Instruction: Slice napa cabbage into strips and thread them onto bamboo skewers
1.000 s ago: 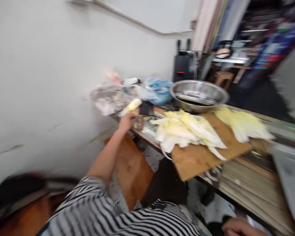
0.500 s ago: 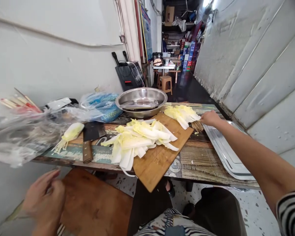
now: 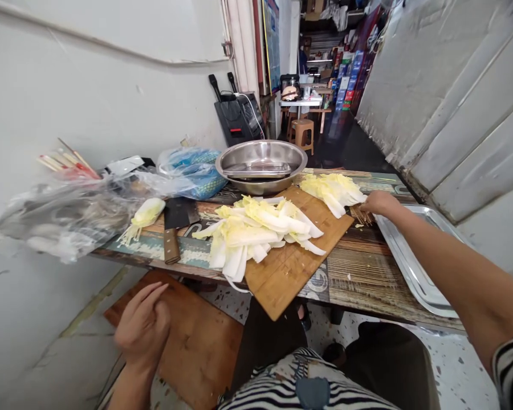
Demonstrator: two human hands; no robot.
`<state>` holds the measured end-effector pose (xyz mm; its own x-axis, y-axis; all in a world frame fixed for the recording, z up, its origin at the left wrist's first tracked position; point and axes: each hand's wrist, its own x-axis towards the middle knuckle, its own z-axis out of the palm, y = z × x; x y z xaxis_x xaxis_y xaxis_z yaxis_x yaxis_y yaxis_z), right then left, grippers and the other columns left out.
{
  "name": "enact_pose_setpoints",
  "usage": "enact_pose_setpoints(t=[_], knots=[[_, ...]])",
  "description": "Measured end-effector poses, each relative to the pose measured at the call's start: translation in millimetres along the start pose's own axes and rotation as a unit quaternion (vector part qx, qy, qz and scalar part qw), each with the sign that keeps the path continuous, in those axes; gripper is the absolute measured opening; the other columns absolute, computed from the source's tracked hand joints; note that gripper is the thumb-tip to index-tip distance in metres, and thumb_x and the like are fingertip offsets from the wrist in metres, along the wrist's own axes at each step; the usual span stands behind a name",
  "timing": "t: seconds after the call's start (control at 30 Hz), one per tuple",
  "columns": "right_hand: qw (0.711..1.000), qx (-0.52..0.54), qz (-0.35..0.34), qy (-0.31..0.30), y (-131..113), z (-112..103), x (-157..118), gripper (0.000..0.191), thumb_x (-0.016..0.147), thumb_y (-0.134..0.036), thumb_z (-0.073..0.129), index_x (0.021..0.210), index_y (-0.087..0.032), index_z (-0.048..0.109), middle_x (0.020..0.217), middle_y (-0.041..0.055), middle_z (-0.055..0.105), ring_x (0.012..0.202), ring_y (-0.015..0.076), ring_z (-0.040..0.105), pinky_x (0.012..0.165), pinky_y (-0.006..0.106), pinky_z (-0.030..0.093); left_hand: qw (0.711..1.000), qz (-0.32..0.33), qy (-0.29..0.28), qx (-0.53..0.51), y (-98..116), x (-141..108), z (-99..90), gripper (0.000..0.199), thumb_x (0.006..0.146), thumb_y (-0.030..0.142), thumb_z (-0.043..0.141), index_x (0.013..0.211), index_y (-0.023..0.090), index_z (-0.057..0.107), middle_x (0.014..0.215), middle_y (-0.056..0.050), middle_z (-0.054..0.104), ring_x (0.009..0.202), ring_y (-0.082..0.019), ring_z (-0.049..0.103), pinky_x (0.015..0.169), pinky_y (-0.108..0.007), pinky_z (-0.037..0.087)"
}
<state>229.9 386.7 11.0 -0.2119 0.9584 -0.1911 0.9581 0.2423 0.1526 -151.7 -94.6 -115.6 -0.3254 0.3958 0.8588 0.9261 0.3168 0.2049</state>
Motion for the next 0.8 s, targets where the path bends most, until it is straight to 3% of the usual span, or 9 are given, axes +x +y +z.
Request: enact_pose_setpoints(t=[0.07, 0.17, 0.27, 0.33, 0.4, 0.5, 0.57, 0.67, 0.8], knots=[[1.0, -0.004, -0.019, -0.014, 0.0, -5.4, -11.1, 0.02, 0.084, -0.025, 0.065, 0.088, -0.009, 0.076, 0.089, 0.0188, 0.075, 0.091, 0.0286, 0.07, 0.076, 0.033, 0.049, 0.999, 0.024, -0.006, -0.026, 21.2, 7.6, -0.6, 0.024, 0.084, 0.008, 0.061, 0.101, 0.017, 0.076, 0.101, -0.007, 0.079, 0.091, -0.018, 0.075, 0.091, -0.029, 0.059], [0.997, 0.051, -0.048, -0.045, 8.4, -9.8, -40.1, 0.037, 0.092, -0.033, 0.056, 0.065, -0.011, 0.068, 0.059, 0.0113, 0.066, 0.061, 0.0182, 0.064, 0.065, 0.03, 0.046, 0.994, 0.046, -0.01, -0.102, 61.6, 27.3, -1.7, 0.027, 0.086, 0.004, 0.062, 0.106, 0.017, 0.074, 0.105, -0.008, 0.077, 0.095, -0.017, 0.074, 0.095, -0.028, 0.058], [0.977, 0.192, -0.068, -0.056, 27.6, 0.6, -90.8, 0.043, 0.094, -0.031, 0.051, 0.054, -0.017, 0.059, 0.047, 0.0064, 0.059, 0.044, 0.0124, 0.053, 0.054, 0.028, 0.042, 0.981, 0.066, -0.042, -0.178, 104.3, 54.1, 2.8, 0.028, 0.09, 0.005, 0.062, 0.113, 0.018, 0.073, 0.108, -0.007, 0.076, 0.099, -0.017, 0.073, 0.095, -0.029, 0.058], [0.955, 0.282, -0.096, 0.006, 39.6, 18.3, -137.4, 0.046, 0.094, -0.035, 0.051, 0.051, -0.019, 0.055, 0.042, 0.0035, 0.055, 0.039, 0.0115, 0.05, 0.049, 0.026, 0.039, 0.965, 0.103, -0.087, -0.226, 131.9, 72.7, 11.8, 0.027, 0.094, 0.009, 0.061, 0.116, 0.02, 0.071, 0.109, -0.007, 0.076, 0.1, -0.017, 0.072, 0.094, -0.03, 0.058], [0.926, 0.353, -0.12, 0.063, 44.1, 41.2, -188.3, 0.047, 0.094, -0.049, 0.054, 0.056, -0.02, 0.059, 0.044, 0.0023, 0.058, 0.039, 0.0121, 0.051, 0.045, 0.026, 0.038, 0.936, 0.191, -0.15, -0.254, 158.5, 89.0, 26.1, 0.024, 0.097, 0.015, 0.058, 0.118, 0.019, 0.07, 0.11, -0.009, 0.075, 0.103, -0.018, 0.07, 0.093, -0.033, 0.057], [0.855, 0.495, -0.147, 0.052, 34.0, 74.8, -251.8, 0.048, 0.09, -0.065, 0.057, 0.077, -0.02, 0.068, 0.051, 0.0019, 0.063, 0.044, 0.0159, 0.057, 0.047, 0.029, 0.048, 0.883, 0.339, -0.238, -0.219, 195.8, 105.8, 54.6, 0.025, 0.1, 0.018, 0.055, 0.12, 0.017, 0.07, 0.12, -0.012, 0.072, 0.113, -0.021, 0.066, 0.102, -0.039, 0.05], [0.81, 0.568, -0.14, 0.051, 22.7, 92.9, -276.4, 0.049, 0.088, -0.067, 0.059, 0.09, -0.019, 0.071, 0.05, 0.0005, 0.06, 0.044, 0.0161, 0.056, 0.047, 0.03, 0.049, 0.849, 0.395, -0.304, -0.174, 216.8, 111.9, 75.1, 0.027, 0.1, 0.015, 0.052, 0.121, 0.018, 0.069, 0.125, -0.012, 0.07, 0.12, -0.022, 0.062, 0.112, -0.044, 0.041], [0.757, 0.642, -0.104, 0.071, 11.1, 114.6, -290.5, 0.051, 0.088, -0.065, 0.062, 0.103, -0.017, 0.071, 0.049, -0.0025, 0.056, 0.041, 0.0129, 0.05, 0.042, 0.027, 0.045, 0.817, 0.407, -0.388, -0.129, 237.4, 116.4, 102.8, 0.029, 0.101, 0.015, 0.049, 0.121, 0.02, 0.07, 0.124, -0.012, 0.07, 0.122, -0.024, 0.061, 0.116, -0.05, 0.032], [0.705, 0.704, -0.081, 0.037, 5.2, 132.7, -294.1, 0.056, 0.083, -0.064, 0.068, 0.117, -0.02, 0.064, 0.08, 0.003, 0.069, 0.041, 0.0094, 0.049, 0.036, 0.026, 0.042, 0.801, 0.363, -0.44, -0.182, 245.0, 120.2, 123.1, 0.026, 0.099, 0.015, 0.051, 0.107, 0.02, 0.075, 0.122, -0.013, 0.071, 0.121, -0.026, 0.061, 0.112, -0.052, 0.03]])
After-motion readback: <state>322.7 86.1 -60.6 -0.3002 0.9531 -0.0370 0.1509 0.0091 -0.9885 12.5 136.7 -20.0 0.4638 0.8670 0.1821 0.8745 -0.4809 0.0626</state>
